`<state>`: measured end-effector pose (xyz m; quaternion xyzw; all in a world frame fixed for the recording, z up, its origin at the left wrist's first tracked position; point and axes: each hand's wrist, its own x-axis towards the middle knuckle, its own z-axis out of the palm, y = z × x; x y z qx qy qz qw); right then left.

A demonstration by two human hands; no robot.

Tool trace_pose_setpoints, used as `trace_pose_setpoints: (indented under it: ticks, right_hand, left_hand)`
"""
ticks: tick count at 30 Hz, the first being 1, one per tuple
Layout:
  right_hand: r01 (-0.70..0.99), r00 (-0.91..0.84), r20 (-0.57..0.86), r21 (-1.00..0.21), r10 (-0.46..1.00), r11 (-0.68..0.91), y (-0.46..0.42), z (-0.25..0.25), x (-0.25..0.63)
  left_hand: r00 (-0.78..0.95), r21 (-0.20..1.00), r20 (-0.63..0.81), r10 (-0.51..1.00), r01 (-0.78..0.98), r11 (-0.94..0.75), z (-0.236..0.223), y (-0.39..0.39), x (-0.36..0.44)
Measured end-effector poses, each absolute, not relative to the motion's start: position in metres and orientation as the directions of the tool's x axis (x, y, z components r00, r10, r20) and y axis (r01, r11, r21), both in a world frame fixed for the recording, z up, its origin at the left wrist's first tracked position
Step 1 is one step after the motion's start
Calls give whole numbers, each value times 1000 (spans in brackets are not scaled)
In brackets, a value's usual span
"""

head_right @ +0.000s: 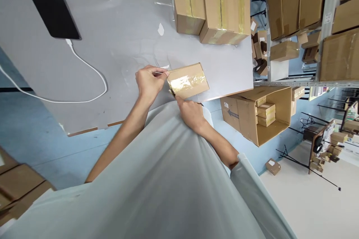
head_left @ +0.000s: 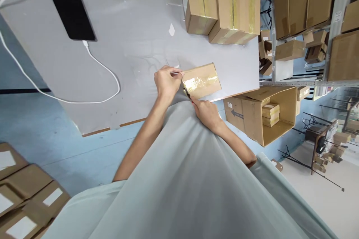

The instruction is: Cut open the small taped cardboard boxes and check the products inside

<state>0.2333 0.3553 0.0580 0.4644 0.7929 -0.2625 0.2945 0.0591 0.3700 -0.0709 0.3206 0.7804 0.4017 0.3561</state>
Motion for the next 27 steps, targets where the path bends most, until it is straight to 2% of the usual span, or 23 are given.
trace_pose_setpoints:
  ticks: [2,5,9,14,17,22,27]
  right_hand:
    - [890,-393,-696,-122,601,440,351,61,236]
    - [898,-399,-688,-158,606,411,352,66,243]
    - [916,-398,-634,-242,663,318,359,64,248]
    - [894,-400,-488,-393,775,214,378,40,254]
    - [891,-351,-424,-426,835,159,389,34,273]
    - [937,-184,-427,-347,885,28,402,42,325]
    - [900,-251,-375,-430,892,73,413,47,351]
  left_hand:
    - [-529,859,-295,796,218,463,-70,370,58]
    - [-500,866,-305,811,210,455,-70,370,55]
    - [-449,874,-321,834,200,443,-71,369,49]
    - [-370,892,-347,862,154,426,-74,364,40]
    - [-368,894,-331,869,172,414,-71,360,37]
    - [-379,876,-135,915,385,289,-53,369,63]
    - [-75,869,50,996,494,-6,-41,395,125]
